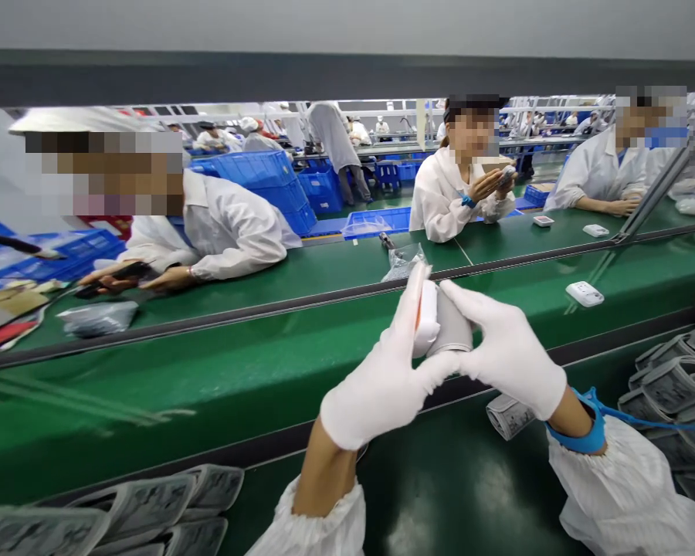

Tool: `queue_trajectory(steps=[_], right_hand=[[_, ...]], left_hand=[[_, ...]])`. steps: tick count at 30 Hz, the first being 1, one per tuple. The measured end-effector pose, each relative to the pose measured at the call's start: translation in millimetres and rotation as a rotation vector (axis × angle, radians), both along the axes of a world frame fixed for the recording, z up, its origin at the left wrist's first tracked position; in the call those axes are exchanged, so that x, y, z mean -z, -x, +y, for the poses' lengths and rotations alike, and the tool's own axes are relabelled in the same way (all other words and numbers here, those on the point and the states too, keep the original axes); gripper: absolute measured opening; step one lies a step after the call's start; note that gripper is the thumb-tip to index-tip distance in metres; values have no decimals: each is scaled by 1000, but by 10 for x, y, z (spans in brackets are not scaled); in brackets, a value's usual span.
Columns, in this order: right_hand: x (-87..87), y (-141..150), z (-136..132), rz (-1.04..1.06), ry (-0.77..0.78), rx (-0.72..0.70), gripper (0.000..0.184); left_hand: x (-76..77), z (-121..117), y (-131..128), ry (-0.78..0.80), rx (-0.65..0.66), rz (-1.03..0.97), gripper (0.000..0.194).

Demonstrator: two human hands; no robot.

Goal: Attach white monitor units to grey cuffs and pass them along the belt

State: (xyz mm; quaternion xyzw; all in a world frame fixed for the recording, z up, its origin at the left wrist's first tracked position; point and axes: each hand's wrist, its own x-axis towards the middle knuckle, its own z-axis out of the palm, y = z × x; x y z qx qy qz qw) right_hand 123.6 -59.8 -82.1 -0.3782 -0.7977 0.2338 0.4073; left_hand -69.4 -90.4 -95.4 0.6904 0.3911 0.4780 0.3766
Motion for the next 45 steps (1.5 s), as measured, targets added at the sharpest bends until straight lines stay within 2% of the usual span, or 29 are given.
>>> queue_trajectory(steps=[3, 6, 9, 11, 13, 14, 16, 18, 22, 24, 26, 29, 30, 32, 33, 35, 39, 42, 45], right_hand=[[-34, 26, -6, -31, 185, 67, 78], [-96, 30, -18, -42, 234, 105, 55], [-149, -14, -39, -66, 231, 122, 33], [-161, -54, -52, -102, 257, 117, 29], [-155, -83, -55, -138, 263, 133, 37], [-147, -90, -51, -152, 255, 153, 47], [-127, -86, -35, -171, 228, 188, 69], [-109, -59, -15, -171, 206, 183, 78], [-80, 3, 11, -113, 149, 133, 82], [-50, 6, 26, -42, 120, 88, 77], [2, -7, 53, 73, 153, -18, 65], [111, 4, 107, 315, 300, -181, 58], [148, 25, 123, 396, 297, -172, 56], [211, 78, 143, 504, 140, -90, 49], [234, 103, 147, 517, 25, -58, 43], [264, 129, 150, 473, -166, -95, 39], [295, 101, 170, 316, -336, -195, 53], [318, 68, 202, 292, -324, -229, 62], [320, 27, 226, 299, -144, -318, 65]], left_hand=[[42, 31, 48, -61, -86, 179, 86], [103, 98, 61, -70, -108, 205, 79], [131, 144, 82, -28, -39, 158, 83], [123, 154, 102, 38, 51, 136, 86], [106, 153, 105, 103, 128, 99, 89], [98, 152, 92, 126, 143, 70, 89], [97, 160, 30, 158, 121, -6, 89], [114, 189, -69, 184, 50, -87, 88], [139, 278, -241, 133, -198, -246, 81], [109, 295, -253, 62, -267, -304, 75], [50, 274, -216, 26, -252, -342, 65], [-40, 198, -135, 66, -190, -385, 48], [-57, 172, -115, 78, -178, -396, 46], [-65, 135, -85, 72, -186, -409, 42], [-57, 126, -71, 57, -204, -412, 38], [-27, 128, -37, 24, -244, -412, 29], [27, 166, 50, -48, -221, -374, 22], [29, 179, 62, -43, -192, -308, 26], [23, 176, 33, 21, -162, -308, 33]])
